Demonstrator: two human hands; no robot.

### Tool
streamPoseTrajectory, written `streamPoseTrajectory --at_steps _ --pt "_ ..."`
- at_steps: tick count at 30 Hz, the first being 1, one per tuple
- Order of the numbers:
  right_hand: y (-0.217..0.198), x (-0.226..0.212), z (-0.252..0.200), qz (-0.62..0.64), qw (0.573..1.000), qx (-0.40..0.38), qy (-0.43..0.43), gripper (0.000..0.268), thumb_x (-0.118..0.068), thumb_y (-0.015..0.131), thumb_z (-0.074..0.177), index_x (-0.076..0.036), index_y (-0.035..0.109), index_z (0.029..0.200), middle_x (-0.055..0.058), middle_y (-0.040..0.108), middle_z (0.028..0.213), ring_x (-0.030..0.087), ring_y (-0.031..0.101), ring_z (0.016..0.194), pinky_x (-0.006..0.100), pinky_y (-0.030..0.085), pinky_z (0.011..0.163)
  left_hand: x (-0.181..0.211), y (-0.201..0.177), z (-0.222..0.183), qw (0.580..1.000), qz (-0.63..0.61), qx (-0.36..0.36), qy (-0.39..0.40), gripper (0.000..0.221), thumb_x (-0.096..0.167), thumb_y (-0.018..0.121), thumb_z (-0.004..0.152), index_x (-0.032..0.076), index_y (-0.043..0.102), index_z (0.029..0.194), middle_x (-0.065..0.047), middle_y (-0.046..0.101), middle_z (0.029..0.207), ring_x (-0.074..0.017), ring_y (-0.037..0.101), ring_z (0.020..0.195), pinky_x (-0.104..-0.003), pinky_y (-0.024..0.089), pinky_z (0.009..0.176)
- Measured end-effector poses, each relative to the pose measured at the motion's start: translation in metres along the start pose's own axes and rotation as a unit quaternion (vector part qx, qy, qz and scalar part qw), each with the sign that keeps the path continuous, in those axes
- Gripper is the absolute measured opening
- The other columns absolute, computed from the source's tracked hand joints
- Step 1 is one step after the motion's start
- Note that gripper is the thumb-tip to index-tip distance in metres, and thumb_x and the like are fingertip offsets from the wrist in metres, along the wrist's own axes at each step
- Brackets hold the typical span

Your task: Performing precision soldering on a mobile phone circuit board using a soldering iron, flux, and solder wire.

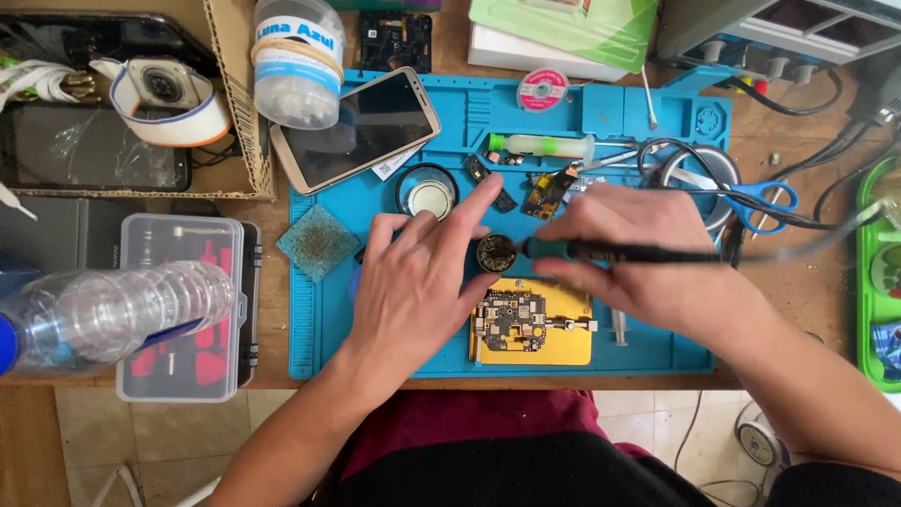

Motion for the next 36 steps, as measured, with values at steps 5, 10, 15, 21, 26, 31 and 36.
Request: streamPoseTrajectory --at_steps 5,10,15,21,26,31,36 --pt "0.016 -0.017 -0.002 -0.009 0.999 -0.006 -0.052 0.031 -0.038 0.073 0.115 -0.008 0.065 0.118 0.007 0.063 0.09 0.03 0.062 0.072 0.043 0.05 0.062 0.002 -0.001 -0.001 1.0 0.005 0.0 0.005 0.106 0.032 0.098 0.1 0.018 0.033 0.183 0.001 0.086 0.13 -0.0273 0.071 0.113 -0.048 0.042 0.099" --pt "0.002 0.005 0.003 0.021 1.0 -0.003 0.007 0.033 -0.041 0.076 0.111 -0.01 0.071 0.121 0.008 0.075 0.099 0.032 0.072 0.084 0.043 0.055 0.072 0.001 -0.003 0.001 1.0 -0.003 0.0 0.005 0.1 0.036 0.093 0.104 0.017 0.034 0.182 0.003 0.085 0.134 -0.0272 0.071 0.114 -0.048 0.042 0.099" --pt "-0.016 0.011 -0.012 0.083 0.994 0.03 0.066 0.035 -0.033 0.07 0.11 -0.001 0.074 0.124 0.013 0.08 0.107 0.032 0.079 0.09 0.041 0.059 0.078 0.004 -0.003 -0.001 0.999 0.029 0.007 0.016 0.103 0.033 0.098 0.101 0.017 0.036 0.182 0.003 0.086 0.129 -0.0278 0.067 0.11 -0.048 0.043 0.101" --pt "0.0 0.004 0.001 0.065 0.997 -0.014 0.036 0.031 -0.034 0.075 0.11 -0.005 0.071 0.121 0.011 0.077 0.101 0.031 0.076 0.083 0.041 0.058 0.072 0.005 -0.003 0.0 0.999 0.029 0.014 0.022 0.103 0.031 0.099 0.099 0.018 0.038 0.181 0.002 0.086 0.127 -0.0278 0.067 0.113 -0.048 0.042 0.102" --pt "0.015 -0.005 0.006 0.048 0.999 -0.009 0.018 0.03 -0.037 0.079 0.11 -0.009 0.069 0.117 0.009 0.075 0.095 0.032 0.073 0.079 0.042 0.056 0.069 0.005 -0.004 0.0 1.0 0.02 0.009 0.016 0.1 0.034 0.095 0.102 0.018 0.037 0.182 0.002 0.085 0.126 -0.028 0.067 0.115 -0.048 0.042 0.103" --pt "0.017 -0.019 0.007 -0.011 0.998 -0.001 -0.061 0.026 -0.034 0.073 0.117 -0.01 0.063 0.116 0.006 0.059 0.087 0.03 0.059 0.072 0.042 0.046 0.059 0.003 -0.003 0.001 1.0 0.016 0.01 0.021 0.1 0.034 0.096 0.103 0.018 0.037 0.182 0.0 0.085 0.125 -0.0297 0.068 0.116 -0.05 0.044 0.104" --pt "0.003 0.002 -0.002 0.04 0.998 0.012 0.039 0.036 -0.043 0.082 0.106 -0.011 0.074 0.119 0.008 0.079 0.094 0.032 0.076 0.079 0.042 0.056 0.067 0.003 -0.002 0.0 1.0 0.013 0.006 0.013 0.099 0.035 0.095 0.103 0.018 0.037 0.181 0.008 0.087 0.135 -0.0266 0.069 0.117 -0.049 0.043 0.104"
Point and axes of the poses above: each hand's wrist, its own z-axis towards the middle knuckle, its own y-axis out of the palm, x = y × z, the point moved 6 cm from there along z, towards the middle knuckle
